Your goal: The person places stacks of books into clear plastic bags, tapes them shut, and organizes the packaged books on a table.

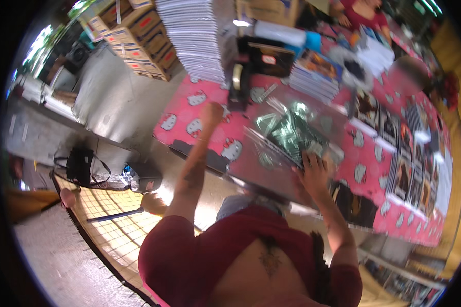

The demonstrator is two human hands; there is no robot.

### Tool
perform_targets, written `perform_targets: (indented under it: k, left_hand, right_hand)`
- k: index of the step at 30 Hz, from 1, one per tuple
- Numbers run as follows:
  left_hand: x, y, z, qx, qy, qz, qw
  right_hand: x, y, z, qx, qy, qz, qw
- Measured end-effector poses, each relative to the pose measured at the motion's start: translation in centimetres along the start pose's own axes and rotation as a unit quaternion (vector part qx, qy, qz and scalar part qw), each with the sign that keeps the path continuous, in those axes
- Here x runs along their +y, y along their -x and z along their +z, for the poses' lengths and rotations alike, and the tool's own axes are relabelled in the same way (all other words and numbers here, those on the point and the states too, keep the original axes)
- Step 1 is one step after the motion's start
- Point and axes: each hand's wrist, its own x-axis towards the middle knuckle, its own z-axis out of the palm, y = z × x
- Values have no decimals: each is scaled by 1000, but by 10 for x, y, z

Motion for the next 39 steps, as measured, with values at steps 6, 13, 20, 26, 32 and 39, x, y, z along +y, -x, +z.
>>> perform_targets:
  k: [6,13,20,26,32,39]
  left_hand:
    - [161,84,40,-217,366,102,899]
    - [238,99,73,-185,-86,174,963]
    - [225,107,61,-163,-145,233,948]
    - [203,158,70,22,-46,456,888]
    - [180,131,27,57,220,410,883]
    - [143,67,48,-115,446,128,878]
  right_hand:
    - [11,5,19,56,-17,-16,998]
    - [18,10,18,71,-13,-11,997]
    - [16,-2,-8,29,-66,29,997]
    - [79,-70,58,25,-148,97,984]
    - [175,-115,-32,-318,-530,230,752]
    - [126,-79,-69,-167,-587,256,750]
